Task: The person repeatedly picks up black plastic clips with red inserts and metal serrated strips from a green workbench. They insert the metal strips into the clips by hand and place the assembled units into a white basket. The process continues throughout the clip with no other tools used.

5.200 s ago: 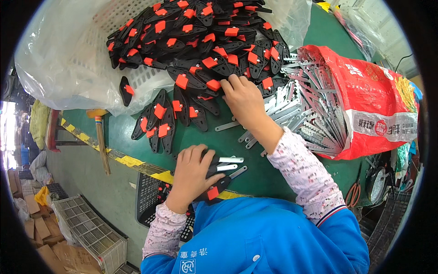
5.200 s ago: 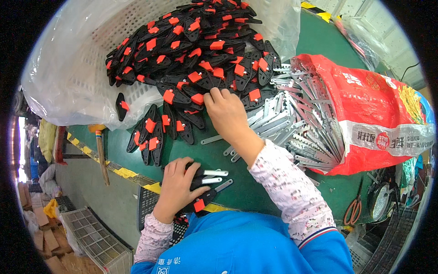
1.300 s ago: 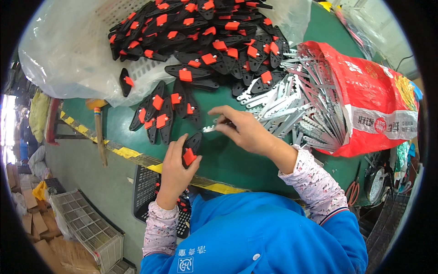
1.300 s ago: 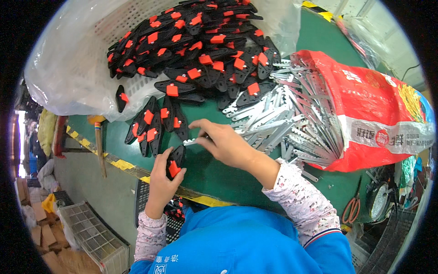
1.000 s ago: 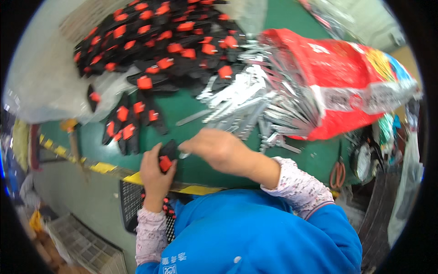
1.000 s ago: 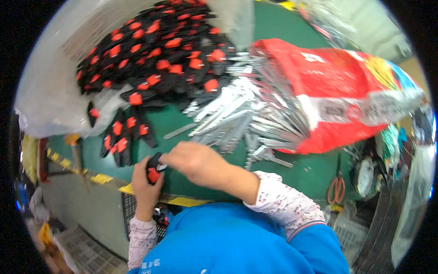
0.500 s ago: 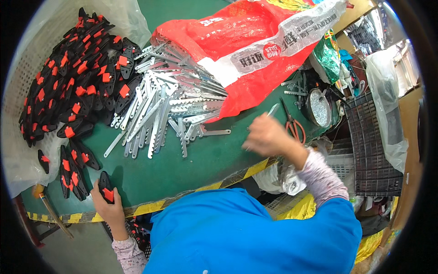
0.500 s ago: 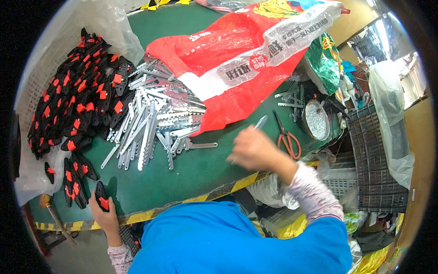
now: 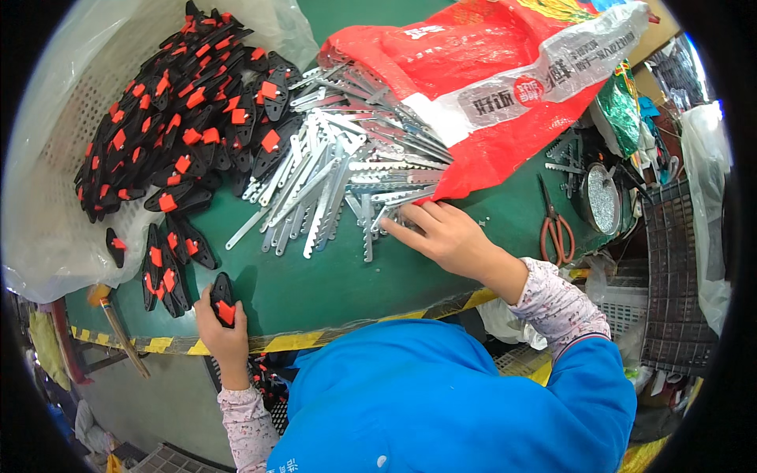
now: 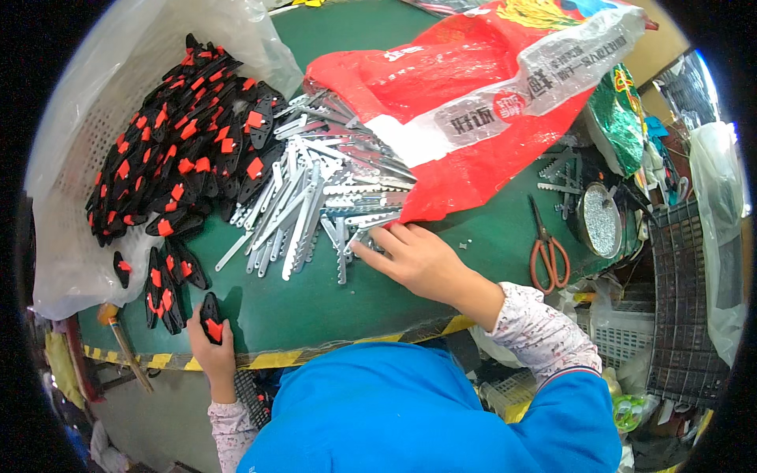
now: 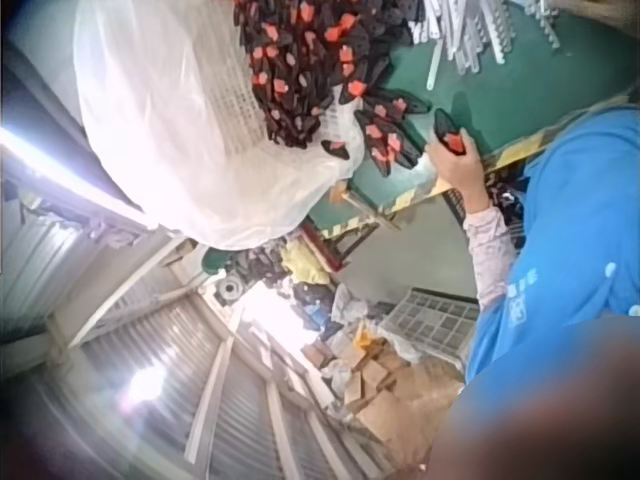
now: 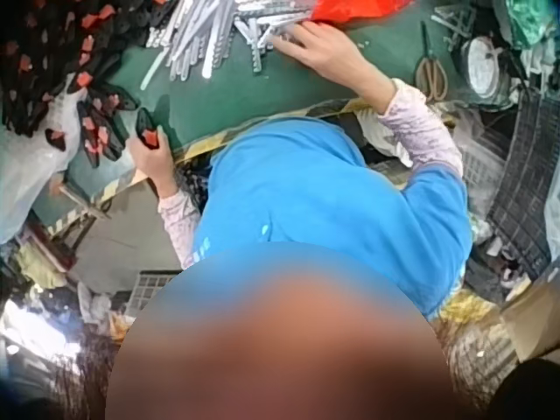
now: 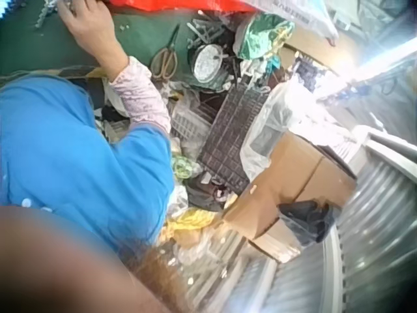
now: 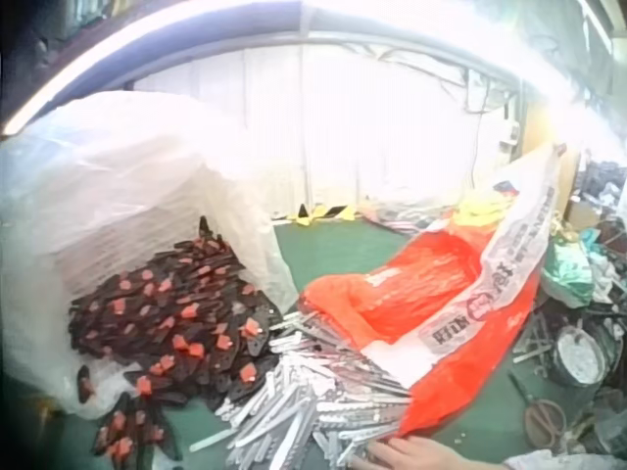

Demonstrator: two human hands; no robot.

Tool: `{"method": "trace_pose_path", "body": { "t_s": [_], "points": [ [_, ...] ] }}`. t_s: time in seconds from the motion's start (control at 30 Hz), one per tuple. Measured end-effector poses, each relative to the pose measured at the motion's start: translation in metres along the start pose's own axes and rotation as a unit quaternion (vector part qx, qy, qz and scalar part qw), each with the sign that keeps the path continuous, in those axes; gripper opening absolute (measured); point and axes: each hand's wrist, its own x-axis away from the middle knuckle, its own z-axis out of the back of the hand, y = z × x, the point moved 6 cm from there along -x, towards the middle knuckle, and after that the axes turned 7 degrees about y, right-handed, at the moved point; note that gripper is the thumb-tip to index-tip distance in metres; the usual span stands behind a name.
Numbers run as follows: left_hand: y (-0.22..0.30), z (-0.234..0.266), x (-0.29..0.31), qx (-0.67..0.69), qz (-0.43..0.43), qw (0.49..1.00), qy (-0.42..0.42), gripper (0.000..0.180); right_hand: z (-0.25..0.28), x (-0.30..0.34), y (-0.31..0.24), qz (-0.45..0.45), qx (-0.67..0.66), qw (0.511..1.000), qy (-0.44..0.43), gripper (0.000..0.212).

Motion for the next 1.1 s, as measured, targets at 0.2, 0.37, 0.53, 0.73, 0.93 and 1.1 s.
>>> {"method": "trace_pose_path", "body": {
  "t_s": [0.2,0.37,0.53,0.73,0.93,1.1],
  "points": [
    [0.01,0.001,-0.005,-0.006,-0.003,1.0,0.003,0.057,-0.053,-0.039,-0.019,0.026,-0.01,0.995,-0.095,0.058],
    [0.009,0.002,-0.004,0.003,0.01,1.0,0.0,0.059,-0.027,-0.05,-0.004,0.097,0.007,0.987,-0.127,0.056],
    [0.009,0.001,-0.005,-0.009,0.02,1.0,-0.001,0.06,-0.041,-0.062,0.001,0.153,0.05,0.978,-0.13,0.056],
    [0.009,0.001,-0.006,-0.006,0.015,1.0,0.005,0.061,-0.081,-0.116,-0.019,0.098,-0.007,0.99,-0.099,0.05],
    [0.011,0.003,-0.007,-0.002,0.02,1.0,0.0,0.062,-0.116,-0.175,-0.077,0.112,-0.096,0.988,-0.037,0.016],
    [0.008,0.003,-0.007,0.035,0.018,0.999,-0.01,0.064,-0.132,-0.192,-0.084,0.045,-0.175,0.984,0.008,0.019]
  ]
}}
